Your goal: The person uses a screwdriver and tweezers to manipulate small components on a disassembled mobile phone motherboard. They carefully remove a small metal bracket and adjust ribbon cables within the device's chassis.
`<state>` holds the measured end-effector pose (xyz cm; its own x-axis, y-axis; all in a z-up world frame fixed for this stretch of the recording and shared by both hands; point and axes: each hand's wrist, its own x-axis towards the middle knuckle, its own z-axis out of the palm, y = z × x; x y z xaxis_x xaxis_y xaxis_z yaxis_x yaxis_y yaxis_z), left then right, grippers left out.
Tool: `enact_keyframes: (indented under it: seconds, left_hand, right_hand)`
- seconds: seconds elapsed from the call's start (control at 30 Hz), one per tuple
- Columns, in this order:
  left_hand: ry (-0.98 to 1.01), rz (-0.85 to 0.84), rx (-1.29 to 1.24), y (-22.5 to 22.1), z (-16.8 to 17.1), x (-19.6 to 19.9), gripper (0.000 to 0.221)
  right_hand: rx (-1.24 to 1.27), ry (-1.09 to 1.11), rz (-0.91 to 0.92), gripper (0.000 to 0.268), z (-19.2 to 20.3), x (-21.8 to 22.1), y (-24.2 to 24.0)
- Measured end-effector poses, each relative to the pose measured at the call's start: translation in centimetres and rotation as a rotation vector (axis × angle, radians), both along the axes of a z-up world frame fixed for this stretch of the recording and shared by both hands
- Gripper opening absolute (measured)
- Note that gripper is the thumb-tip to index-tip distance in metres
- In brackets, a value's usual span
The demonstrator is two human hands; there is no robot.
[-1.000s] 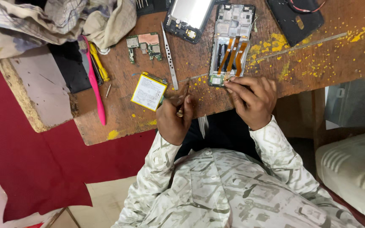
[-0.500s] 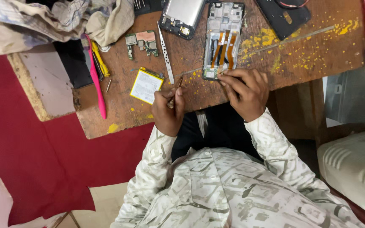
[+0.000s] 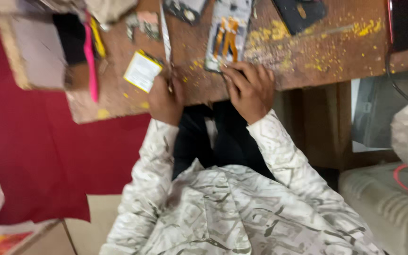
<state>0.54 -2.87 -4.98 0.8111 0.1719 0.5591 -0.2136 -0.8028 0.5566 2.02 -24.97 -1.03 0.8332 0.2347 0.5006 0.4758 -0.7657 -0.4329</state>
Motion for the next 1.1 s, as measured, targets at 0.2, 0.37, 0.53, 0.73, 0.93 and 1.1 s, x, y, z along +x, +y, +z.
enact_keyframes:
  seconds: [0.2, 0.37, 0.53, 0.73, 0.93, 1.1]
  left_hand:
    - [0.085, -0.087, 0.254, 0.9, -1.1, 0.2, 0.018]
    - [0.001, -0.106, 0.209, 0.2, 0.2, 0.2, 0.023]
    - [0.017, -0.124, 0.224, 0.5, 0.5, 0.2, 0.022]
    - [0.013, -0.097, 0.221, 0.1, 0.5, 0.2, 0.016]
    - [0.026, -0.110, 0.216, 0.0, 1.2, 0.0, 0.017]
    - [0.041, -0.114, 0.224, 0.1, 0.8, -0.2, 0.018]
  right_hand:
    - [0.024, -0.032, 0.249, 0.021, 2.7, 1.9, -1.7]
    - [0.016, 0.015, 0.418, 0.021, 4.2, 3.7, -2.9]
    - [0.073, -0.006, 0.383, 0.018, 4.5, 3.9, -2.6]
    - [0.054, 0.009, 0.388, 0.017, 4.3, 3.9, -3.0]
    - [0.078, -0.006, 0.402, 0.018, 3.6, 4.0, -3.0]
    - [0.066, 0.016, 0.414, 0.018, 3.6, 3.9, -3.3]
